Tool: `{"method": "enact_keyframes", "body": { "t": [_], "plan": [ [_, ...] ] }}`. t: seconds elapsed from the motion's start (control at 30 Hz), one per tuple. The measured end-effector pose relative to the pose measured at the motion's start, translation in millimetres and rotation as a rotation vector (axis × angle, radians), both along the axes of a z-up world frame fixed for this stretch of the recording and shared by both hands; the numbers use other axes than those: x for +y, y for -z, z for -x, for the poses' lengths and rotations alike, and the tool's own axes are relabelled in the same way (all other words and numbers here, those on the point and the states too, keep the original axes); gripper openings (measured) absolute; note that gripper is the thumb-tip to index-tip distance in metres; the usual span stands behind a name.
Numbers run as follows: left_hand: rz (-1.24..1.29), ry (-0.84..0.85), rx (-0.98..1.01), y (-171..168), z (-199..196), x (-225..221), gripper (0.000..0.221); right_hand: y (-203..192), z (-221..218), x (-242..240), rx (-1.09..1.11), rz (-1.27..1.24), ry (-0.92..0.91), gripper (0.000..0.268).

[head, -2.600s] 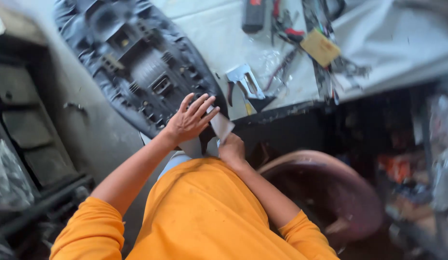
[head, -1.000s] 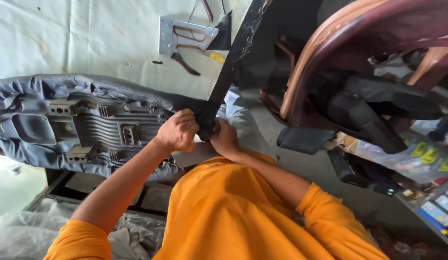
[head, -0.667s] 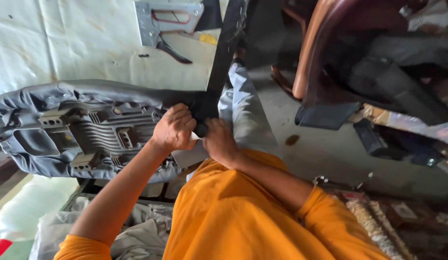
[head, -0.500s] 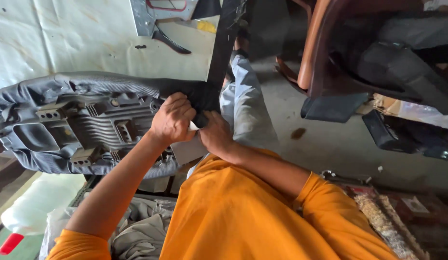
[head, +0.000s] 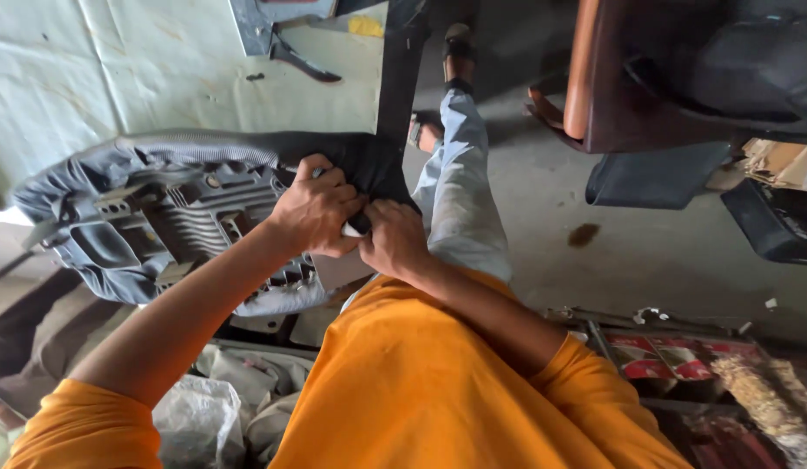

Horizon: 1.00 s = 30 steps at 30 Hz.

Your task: Replacing and stapling a new cover onto a motorcycle seat.

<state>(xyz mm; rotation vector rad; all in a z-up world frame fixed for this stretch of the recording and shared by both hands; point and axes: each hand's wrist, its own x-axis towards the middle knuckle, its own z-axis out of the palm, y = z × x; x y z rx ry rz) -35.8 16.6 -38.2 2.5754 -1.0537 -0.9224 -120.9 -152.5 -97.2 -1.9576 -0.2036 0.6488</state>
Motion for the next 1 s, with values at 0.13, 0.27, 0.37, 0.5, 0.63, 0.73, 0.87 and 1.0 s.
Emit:
{"method": "enact_keyframes", "body": {
  "t": [0.13, 0.27, 0.37, 0.5, 0.63, 0.73, 0.87, 1.0],
  "plan": [
    [-0.099, 0.094, 0.104, -26.9, -10.5, -8.0, 0.061, -9.4, -2.3, -12.2, -0.014, 0.069, -0.206, 0.033],
    [-0.074, 0.216, 0.066, -41.4, 0.4, 6.3, 0.077, -7.2, 6.5, -6.0, -0.042, 0.127, -0.303, 0.045],
    [-0.045, 0.209, -0.002, -28.2, 22.5, 17.4, 0.076, -17.2, -14.6, -13.9, 0.009, 0.117, -0.337, 0.048],
    [0.017, 0.138, -0.025, -7.6, 38.4, 24.0, 0.062, 24.9, -12.5, -25.4, 0.326, 0.027, -0.325, 0.043],
    [0.019, 0.099, -0.036, -6.4, 46.6, 25.6, 0.051, 80.4, -79.6, -25.7, 0.567, -0.204, -0.177, 0.038],
    [0.089, 0.100, -0.115, -0.6, 43.5, 31.0, 0.042, 75.7, -171.6, 9.0, -0.084, -0.049, 0.044, 0.022],
    [0.124, 0.089, -0.124, -0.6, 50.1, 32.3, 0.042, 89.3, -218.1, 85.8, -0.632, 0.162, -0.084, 0.060],
    [0.164, 0.088, -0.166, 2.9, 45.5, 33.7, 0.044, 96.8, -227.9, 118.7, -0.746, 0.537, -0.271, 0.090]
  ]
}}
